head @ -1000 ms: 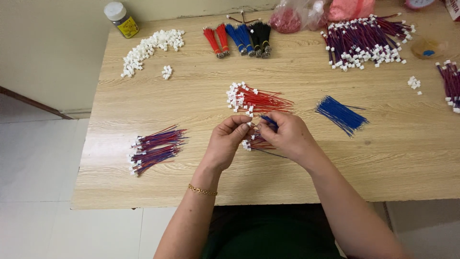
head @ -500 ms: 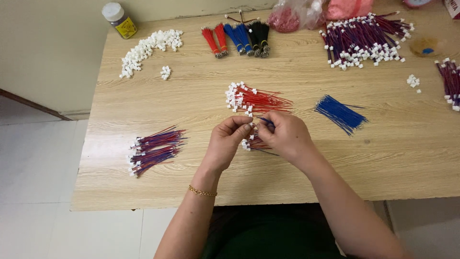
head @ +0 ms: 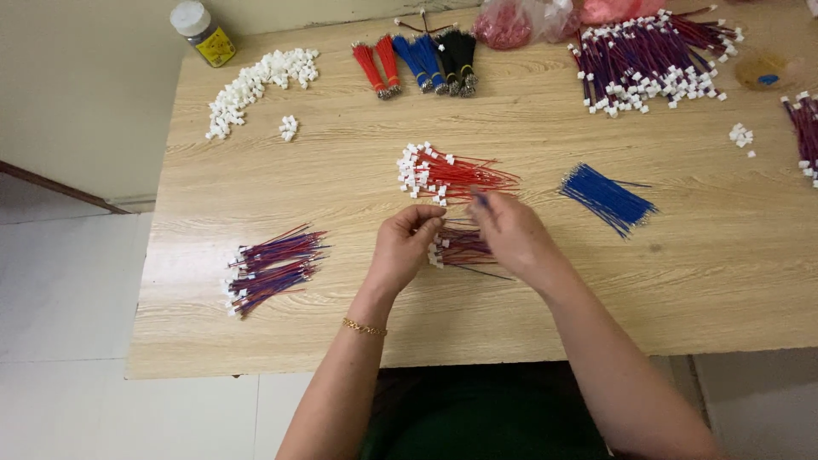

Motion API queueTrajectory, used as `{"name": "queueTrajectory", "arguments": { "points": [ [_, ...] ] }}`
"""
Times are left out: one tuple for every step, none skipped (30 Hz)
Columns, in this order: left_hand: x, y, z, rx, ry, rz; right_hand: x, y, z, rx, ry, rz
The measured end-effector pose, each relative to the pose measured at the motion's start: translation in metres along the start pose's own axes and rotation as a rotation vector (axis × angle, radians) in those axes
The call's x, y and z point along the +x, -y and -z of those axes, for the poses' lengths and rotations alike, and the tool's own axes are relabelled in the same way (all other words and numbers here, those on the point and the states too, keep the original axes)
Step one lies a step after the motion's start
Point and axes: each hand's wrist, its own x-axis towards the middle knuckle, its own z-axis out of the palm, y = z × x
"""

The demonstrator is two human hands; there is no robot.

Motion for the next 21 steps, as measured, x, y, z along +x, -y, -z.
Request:
{"name": "queueTrajectory", "arguments": {
  "points": [
    [-0.003, -0.011, 0.004, 0.001, 0.0, 0.001, 0.0, 0.003, 0.006, 0.001, 0.001, 0.0],
    [-0.006, -0.022, 0.007, 0.254, 0.01, -0.009, 0.001, 0.005, 0.012, -0.039, -0.039, -0.024],
    [-0.008, -0.033, 0.01, 0.506, 0.023, -0.018, 0.002, 0.008, 0.019, -0.08, -0.08, -0.049],
    [-0.003, -0.022, 0.01, 0.506, 0.025, -0.017, 0.004, 0.004, 0.022, -0.08, -0.08, -0.052],
    [0.002, -0.011, 0.009, 0.614, -0.006, -0.072, 0.005, 0.0, 0.025, -0.097, -0.09, -0.082],
    [0.006, 0.0, 0.009, 0.721, -0.038, -0.128, 0.007, -0.003, 0.028, -0.115, -0.1, -0.112],
    [0.008, -0.003, 0.005, 0.722, -0.037, -0.124, 0.008, -0.008, 0.027, -0.114, -0.098, -0.115],
    [0.011, -0.007, 0.001, 0.776, -0.086, -0.145, 0.009, -0.011, 0.025, -0.09, -0.108, -0.152],
    [0.013, -0.01, -0.001, 0.832, -0.138, -0.166, 0.01, -0.015, 0.023, -0.066, -0.118, -0.188],
    [0.018, -0.007, -0.003, 0.833, -0.138, -0.163, 0.011, -0.018, 0.019, -0.064, -0.115, -0.189],
    [0.025, -0.004, -0.006, 0.897, -0.135, -0.211, 0.013, -0.022, 0.016, -0.046, -0.096, -0.176],
    [0.031, -0.002, -0.008, 0.961, -0.132, -0.26, 0.015, -0.026, 0.014, -0.029, -0.078, -0.164],
    [0.033, -0.002, -0.011, 0.961, -0.129, -0.26, 0.012, -0.021, 0.014, -0.029, -0.079, -0.166],
    [0.034, -0.003, -0.013, 1.022, -0.148, -0.282, 0.009, -0.015, 0.014, -0.045, -0.05, -0.145],
    [0.036, -0.004, -0.016, 1.081, -0.166, -0.308, 0.006, -0.01, 0.014, -0.063, -0.024, -0.123],
    [0.039, 0.0, -0.016, 1.079, -0.163, -0.31, 0.005, -0.01, 0.015, -0.064, -0.028, -0.125],
    [0.041, 0.003, -0.016, 1.098, -0.175, -0.333, 0.003, -0.01, 0.015, 0.01, -0.015, -0.13],
    [0.043, 0.005, -0.016, 1.117, -0.186, -0.355, 0.001, -0.01, 0.016, 0.085, -0.001, -0.134],
    [0.045, 0.01, -0.015, 1.117, -0.186, -0.357, 0.002, -0.014, 0.015, 0.085, -0.003, -0.133],
    [0.046, 0.015, -0.013, 1.141, -0.184, -0.386, 0.002, -0.017, 0.014, 0.172, -0.002, -0.125],
    [0.047, 0.019, -0.011, 1.165, -0.183, -0.413, 0.003, -0.019, 0.012, 0.259, 0.002, -0.115]
  ]
}}
